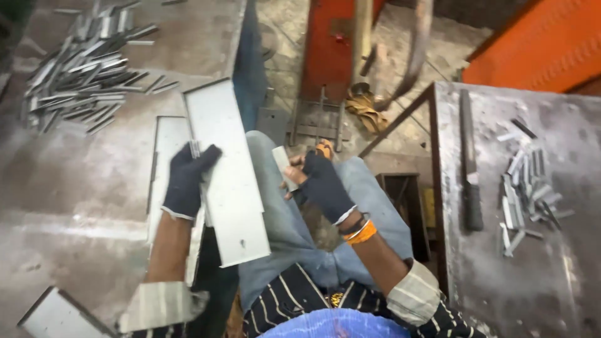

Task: Assembling metal enclosures by spot welding small brackets onto a metal tray component.

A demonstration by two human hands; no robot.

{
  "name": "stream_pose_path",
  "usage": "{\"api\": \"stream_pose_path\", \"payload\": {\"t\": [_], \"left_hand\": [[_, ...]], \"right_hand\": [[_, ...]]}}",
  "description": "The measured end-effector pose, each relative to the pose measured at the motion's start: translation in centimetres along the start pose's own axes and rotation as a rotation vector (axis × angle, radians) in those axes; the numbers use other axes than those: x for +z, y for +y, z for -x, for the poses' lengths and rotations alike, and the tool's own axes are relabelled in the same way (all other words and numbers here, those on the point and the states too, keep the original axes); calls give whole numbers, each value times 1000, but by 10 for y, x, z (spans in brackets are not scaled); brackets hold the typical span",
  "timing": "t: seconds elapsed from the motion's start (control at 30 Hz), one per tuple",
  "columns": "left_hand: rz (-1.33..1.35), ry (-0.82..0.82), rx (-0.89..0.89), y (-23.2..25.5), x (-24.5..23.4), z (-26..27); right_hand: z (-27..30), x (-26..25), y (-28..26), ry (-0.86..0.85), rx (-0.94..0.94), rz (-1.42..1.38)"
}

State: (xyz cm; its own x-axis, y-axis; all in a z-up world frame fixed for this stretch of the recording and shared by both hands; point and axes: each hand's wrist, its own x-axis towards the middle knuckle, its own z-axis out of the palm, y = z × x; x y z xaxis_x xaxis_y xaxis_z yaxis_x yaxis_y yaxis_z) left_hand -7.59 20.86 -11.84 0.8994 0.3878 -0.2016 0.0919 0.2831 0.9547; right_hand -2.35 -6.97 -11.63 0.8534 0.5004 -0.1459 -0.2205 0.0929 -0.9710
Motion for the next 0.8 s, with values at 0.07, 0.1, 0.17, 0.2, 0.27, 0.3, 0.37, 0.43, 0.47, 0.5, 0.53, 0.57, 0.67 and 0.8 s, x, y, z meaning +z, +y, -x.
{"api": "stream_pose_path", "payload": {"t": [0.07,0.1,0.17,0.2,0.27,0.3,0.37,0.43,0.47,0.5,0.53,0.57,0.67,0.8], "left_hand": [[37,-50,-47,-9,46,7],[75,-78,-88,-13,70,11],[101,-143,-135,-16,107,18],[132,-194,-180,-20,129,23],[183,-245,-224,-37,156,24],[232,-263,-255,-45,170,24],[232,-279,-267,-56,190,26],[224,-282,-272,-61,202,29],[230,-274,-278,-61,207,32],[236,-267,-283,-62,212,35],[232,-280,-291,-62,216,38],[220,-276,-299,-61,220,41],[198,-278,-298,-59,224,45],[213,-292,-274,-61,228,45]], "right_hand": [[10,-36,-4,24,-42,-20],[14,-54,-6,26,-82,-39],[30,-91,-12,113,-108,-25],[43,-113,-15,185,-129,-6],[64,-157,-14,397,-61,51],[76,-180,-14,572,12,101],[97,-259,25,805,-43,607],[118,-325,62,993,-75,1121],[130,-355,78,1090,-49,1249],[143,-385,94,1186,-19,1378],[150,-393,93,1199,-7,1378],[157,-400,93,1293,89,1405],[161,-433,110,1421,227,1434],[158,-475,134,1406,354,1561]]}}
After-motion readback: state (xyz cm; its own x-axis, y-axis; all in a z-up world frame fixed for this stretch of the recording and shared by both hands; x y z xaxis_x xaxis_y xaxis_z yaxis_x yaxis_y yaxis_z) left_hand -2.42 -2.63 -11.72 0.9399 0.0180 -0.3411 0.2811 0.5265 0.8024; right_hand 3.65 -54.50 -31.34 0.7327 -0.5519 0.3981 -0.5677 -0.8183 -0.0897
